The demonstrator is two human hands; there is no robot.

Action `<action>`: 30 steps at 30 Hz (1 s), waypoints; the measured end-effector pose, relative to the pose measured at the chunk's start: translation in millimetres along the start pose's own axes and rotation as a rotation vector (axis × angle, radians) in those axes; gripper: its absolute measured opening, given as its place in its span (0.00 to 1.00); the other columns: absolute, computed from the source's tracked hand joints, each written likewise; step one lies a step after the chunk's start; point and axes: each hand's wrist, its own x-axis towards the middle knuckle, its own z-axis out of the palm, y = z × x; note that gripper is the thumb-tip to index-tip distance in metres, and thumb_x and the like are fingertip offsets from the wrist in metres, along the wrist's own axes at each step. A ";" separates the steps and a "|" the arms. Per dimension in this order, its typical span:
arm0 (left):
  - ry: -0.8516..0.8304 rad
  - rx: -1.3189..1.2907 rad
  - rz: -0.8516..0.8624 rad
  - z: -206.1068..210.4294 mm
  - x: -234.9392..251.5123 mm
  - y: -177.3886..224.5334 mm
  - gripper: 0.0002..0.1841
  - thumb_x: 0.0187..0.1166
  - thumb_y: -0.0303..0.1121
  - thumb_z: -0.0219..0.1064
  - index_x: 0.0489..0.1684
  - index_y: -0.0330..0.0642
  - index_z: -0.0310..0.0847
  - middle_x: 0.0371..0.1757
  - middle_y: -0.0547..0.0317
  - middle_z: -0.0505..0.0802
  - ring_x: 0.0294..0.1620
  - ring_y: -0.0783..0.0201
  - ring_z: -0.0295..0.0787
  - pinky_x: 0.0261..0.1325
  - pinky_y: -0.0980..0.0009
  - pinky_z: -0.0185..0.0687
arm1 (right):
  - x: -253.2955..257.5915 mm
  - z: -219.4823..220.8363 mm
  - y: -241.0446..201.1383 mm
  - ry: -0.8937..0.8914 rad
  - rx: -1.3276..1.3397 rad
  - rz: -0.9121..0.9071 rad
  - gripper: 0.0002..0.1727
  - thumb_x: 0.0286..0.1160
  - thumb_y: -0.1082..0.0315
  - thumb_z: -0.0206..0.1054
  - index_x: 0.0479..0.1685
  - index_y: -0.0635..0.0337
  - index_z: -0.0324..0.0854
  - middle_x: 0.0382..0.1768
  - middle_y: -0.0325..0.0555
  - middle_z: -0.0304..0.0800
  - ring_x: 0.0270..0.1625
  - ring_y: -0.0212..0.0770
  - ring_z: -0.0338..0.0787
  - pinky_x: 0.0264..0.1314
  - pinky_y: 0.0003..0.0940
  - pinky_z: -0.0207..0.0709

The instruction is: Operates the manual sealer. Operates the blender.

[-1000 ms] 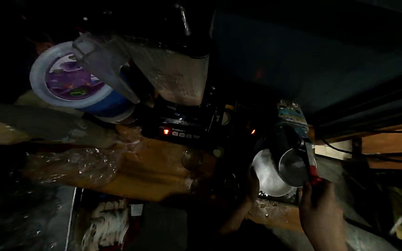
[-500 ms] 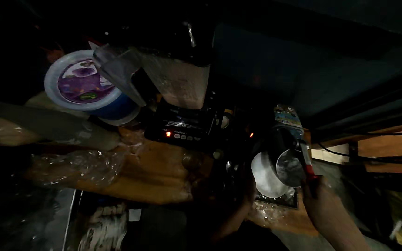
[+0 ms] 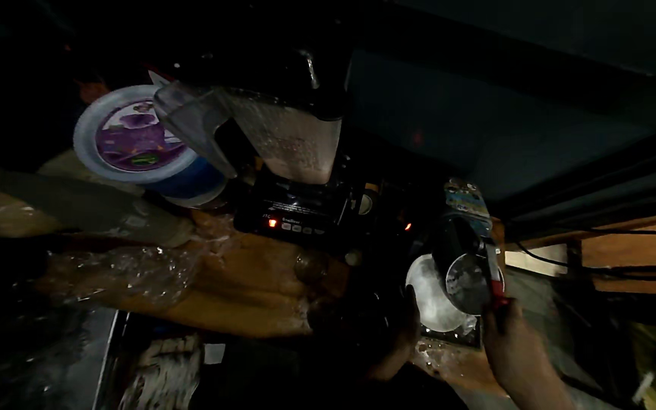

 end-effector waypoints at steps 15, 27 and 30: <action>0.113 -0.577 -0.078 3.5 28.0 4.4 0.27 0.94 0.48 0.45 0.80 0.41 0.74 0.75 0.43 0.84 0.78 0.51 0.78 0.81 0.50 0.70 | -0.4 2.6 2.0 -0.005 0.003 0.044 0.27 0.91 0.56 0.52 0.79 0.65 0.64 0.39 0.62 0.89 0.42 0.62 0.93 0.46 0.63 0.84; -0.094 -0.273 -0.101 19.8 16.9 -1.7 0.31 0.96 0.49 0.40 0.89 0.37 0.61 0.88 0.37 0.68 0.89 0.44 0.62 0.88 0.48 0.59 | 41.1 -123.5 -51.6 -0.486 -0.376 -0.027 0.19 0.93 0.55 0.54 0.62 0.61 0.81 0.41 0.59 0.87 0.37 0.53 0.88 0.43 0.54 0.82; -0.097 -0.329 -0.159 7.8 8.7 12.1 0.26 0.95 0.41 0.47 0.85 0.36 0.66 0.80 0.37 0.76 0.74 0.49 0.80 0.72 0.55 0.80 | 51.3 -144.5 -73.5 -0.483 -0.484 -0.033 0.17 0.91 0.57 0.59 0.50 0.63 0.83 0.31 0.54 0.84 0.29 0.47 0.85 0.36 0.45 0.82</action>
